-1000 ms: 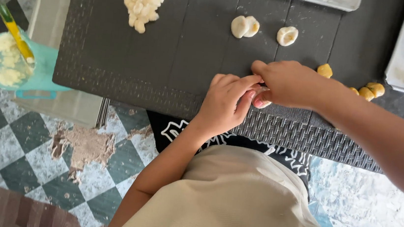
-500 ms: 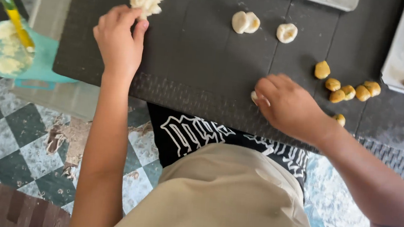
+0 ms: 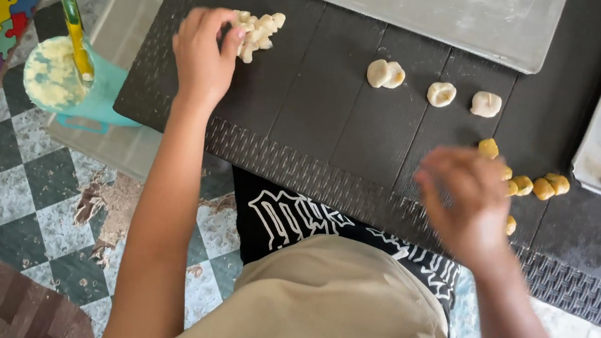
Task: The person repeatedly takes small pieces of dough, flattens them on a dark table, places a small yellow filling inside, and folds the dough to enclose it. Finished pieces are arranged in rows on the table and on a nearby tray.
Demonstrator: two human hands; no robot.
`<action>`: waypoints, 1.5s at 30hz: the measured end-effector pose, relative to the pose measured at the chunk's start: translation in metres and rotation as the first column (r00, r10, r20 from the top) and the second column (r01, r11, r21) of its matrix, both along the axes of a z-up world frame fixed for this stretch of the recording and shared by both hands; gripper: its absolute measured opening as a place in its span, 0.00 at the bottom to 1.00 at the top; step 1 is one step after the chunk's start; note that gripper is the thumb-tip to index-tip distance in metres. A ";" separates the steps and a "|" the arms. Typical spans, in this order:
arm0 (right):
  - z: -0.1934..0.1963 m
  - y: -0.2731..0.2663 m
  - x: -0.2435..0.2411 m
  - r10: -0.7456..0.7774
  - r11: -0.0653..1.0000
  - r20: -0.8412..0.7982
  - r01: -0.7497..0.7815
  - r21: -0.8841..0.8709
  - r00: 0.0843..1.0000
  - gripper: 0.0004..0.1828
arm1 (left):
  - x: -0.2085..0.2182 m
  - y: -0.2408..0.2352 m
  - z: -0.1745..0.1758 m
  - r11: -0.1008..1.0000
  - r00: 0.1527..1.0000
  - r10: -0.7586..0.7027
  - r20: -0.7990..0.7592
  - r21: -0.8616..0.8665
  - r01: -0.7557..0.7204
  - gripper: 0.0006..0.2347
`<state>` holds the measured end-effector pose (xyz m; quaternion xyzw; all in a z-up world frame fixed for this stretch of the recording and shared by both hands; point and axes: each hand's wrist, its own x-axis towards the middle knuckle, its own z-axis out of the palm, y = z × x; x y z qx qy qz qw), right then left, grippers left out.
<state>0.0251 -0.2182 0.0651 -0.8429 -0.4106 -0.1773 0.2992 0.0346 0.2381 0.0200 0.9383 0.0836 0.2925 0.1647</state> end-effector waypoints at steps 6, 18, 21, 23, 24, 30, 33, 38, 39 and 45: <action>-0.042 0.015 -0.049 -0.065 0.967 -0.036 0.071 0.243 0.997 0.06 | 0.068 -0.006 -0.001 0.947 0.960 -0.176 -0.218 0.230 0.226 0.17; -0.031 0.023 -0.042 -0.075 0.785 -0.460 0.337 0.520 0.885 0.13 | -0.009 -0.164 0.044 0.785 0.834 -0.532 -0.146 -0.454 0.421 0.07; -0.028 0.042 -0.041 -0.094 0.901 -0.268 0.196 0.388 0.959 0.21 | -0.048 -0.223 0.033 0.611 0.739 -0.658 -0.147 -0.677 0.410 0.13; -0.036 0.040 -0.035 -0.112 0.932 -0.188 0.168 0.321 0.976 0.14 | -0.060 -0.234 0.032 0.496 0.736 -0.670 -0.098 -0.797 0.345 0.13; -0.041 0.039 -0.034 -0.137 0.954 -0.110 0.161 0.252 0.984 0.07 | -0.067 -0.240 0.031 0.358 0.727 -0.685 -0.049 -0.891 0.278 0.14; -0.035 0.023 -0.023 -0.110 0.917 -0.319 0.220 0.333 0.941 0.15 | -0.059 -0.228 0.006 0.779 0.815 -0.566 0.120 -0.246 0.577 0.10; -0.025 0.025 -0.021 -0.073 0.936 -0.294 0.167 0.311 0.953 0.20 | -0.055 -0.224 -0.006 0.804 0.791 -0.585 0.178 -0.002 0.595 0.11; -0.072 0.022 -0.026 -0.230 0.972 -0.003 0.229 0.059 0.973 0.13 | -0.062 -0.236 -0.018 0.755 0.757 -0.654 0.003 0.058 0.653 0.23; -0.078 0.018 -0.029 -0.226 0.973 0.094 0.229 -0.022 0.970 0.10 | -0.065 -0.236 -0.018 0.715 0.724 -0.683 -0.098 0.114 0.690 0.31; -0.052 -0.001 -0.052 -0.272 0.933 0.066 0.280 -0.224 0.960 0.33 | -0.066 -0.220 -0.021 0.718 0.743 -0.651 -0.159 0.190 0.670 0.31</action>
